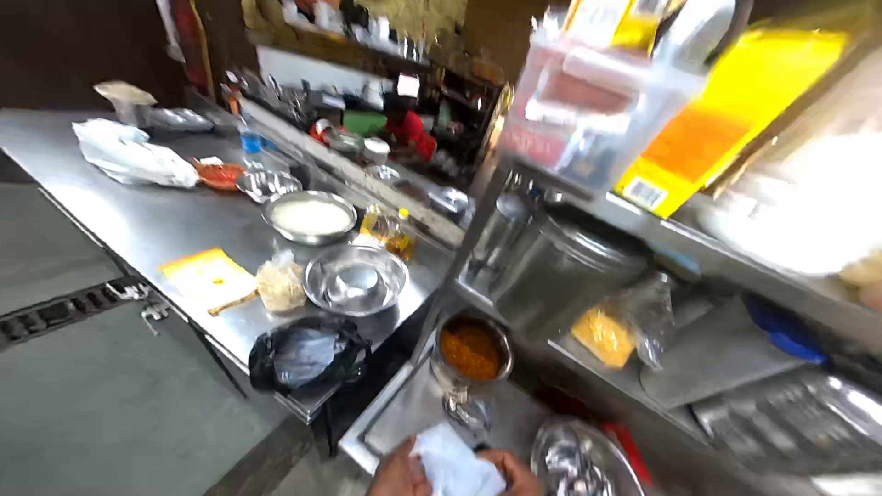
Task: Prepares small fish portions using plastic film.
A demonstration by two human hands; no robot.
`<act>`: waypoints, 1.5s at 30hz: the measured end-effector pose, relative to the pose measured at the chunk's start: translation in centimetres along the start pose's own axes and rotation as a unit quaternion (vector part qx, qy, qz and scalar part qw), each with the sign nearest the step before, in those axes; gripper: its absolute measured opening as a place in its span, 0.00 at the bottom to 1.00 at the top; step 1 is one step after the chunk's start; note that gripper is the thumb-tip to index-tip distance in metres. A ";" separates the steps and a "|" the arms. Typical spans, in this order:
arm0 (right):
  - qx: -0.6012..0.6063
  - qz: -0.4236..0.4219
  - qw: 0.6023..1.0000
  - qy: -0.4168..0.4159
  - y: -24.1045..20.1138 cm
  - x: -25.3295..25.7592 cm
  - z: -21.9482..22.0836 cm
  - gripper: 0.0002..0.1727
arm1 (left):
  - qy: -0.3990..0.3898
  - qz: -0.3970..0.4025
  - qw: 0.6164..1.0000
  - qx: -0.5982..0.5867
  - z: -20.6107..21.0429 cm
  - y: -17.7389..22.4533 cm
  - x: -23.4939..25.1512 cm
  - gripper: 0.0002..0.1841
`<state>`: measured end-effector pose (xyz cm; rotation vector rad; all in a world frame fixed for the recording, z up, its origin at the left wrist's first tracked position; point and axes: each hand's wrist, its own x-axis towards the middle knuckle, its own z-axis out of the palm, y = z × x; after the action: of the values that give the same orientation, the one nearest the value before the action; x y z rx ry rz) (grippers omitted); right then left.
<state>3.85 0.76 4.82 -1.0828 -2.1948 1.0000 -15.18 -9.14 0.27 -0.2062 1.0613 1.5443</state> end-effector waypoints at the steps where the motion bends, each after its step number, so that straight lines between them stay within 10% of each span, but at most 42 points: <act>1: 0.035 0.007 0.999 -0.009 -0.3 0.3 -0.1 0.15 | -0.003 0.006 0.999 0.049 0.0 0.6 -1.2 0.28; 4: 0.071 0.037 0.996 -0.037 -0.6 0.5 0.1 0.14 | -0.083 0.045 0.969 0.228 0.1 0.7 -4.2 0.44; 8: 0.064 0.039 0.997 -0.035 -0.7 0.7 0.9 0.10 | -0.093 0.202 0.830 0.511 2.0 -1.3 -5.3 0.66; 13: 0.006 0.002 1.000 -0.026 0.2 -0.2 0.0 0.10 | -0.034 0.297 0.721 0.625 2.6 -2.5 -4.1 0.13; 16: -0.072 -0.026 0.997 -0.026 1.1 -1.0 -1.3 0.11 | 0.014 0.367 0.695 0.618 3.3 -2.8 -4.4 0.08; 23: -0.029 0.054 0.971 -0.232 2.8 -2.0 -5.2 0.20 | 0.036 0.430 0.687 0.584 6.2 -5.8 -6.2 0.09; 38: 0.007 -0.049 0.973 -0.226 8.6 -2.2 -10.7 0.14 | 0.130 0.401 0.623 0.659 10.3 -15.3 -5.7 0.13; 45: 0.008 -0.067 0.974 -0.218 9.2 -2.6 -12.3 0.12 | 0.073 0.378 0.665 0.640 12.0 -17.2 -5.6 0.18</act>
<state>18.02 7.32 4.81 -0.7434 -2.5550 1.2872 6.29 -6.42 2.13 1.2569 2.2911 1.0410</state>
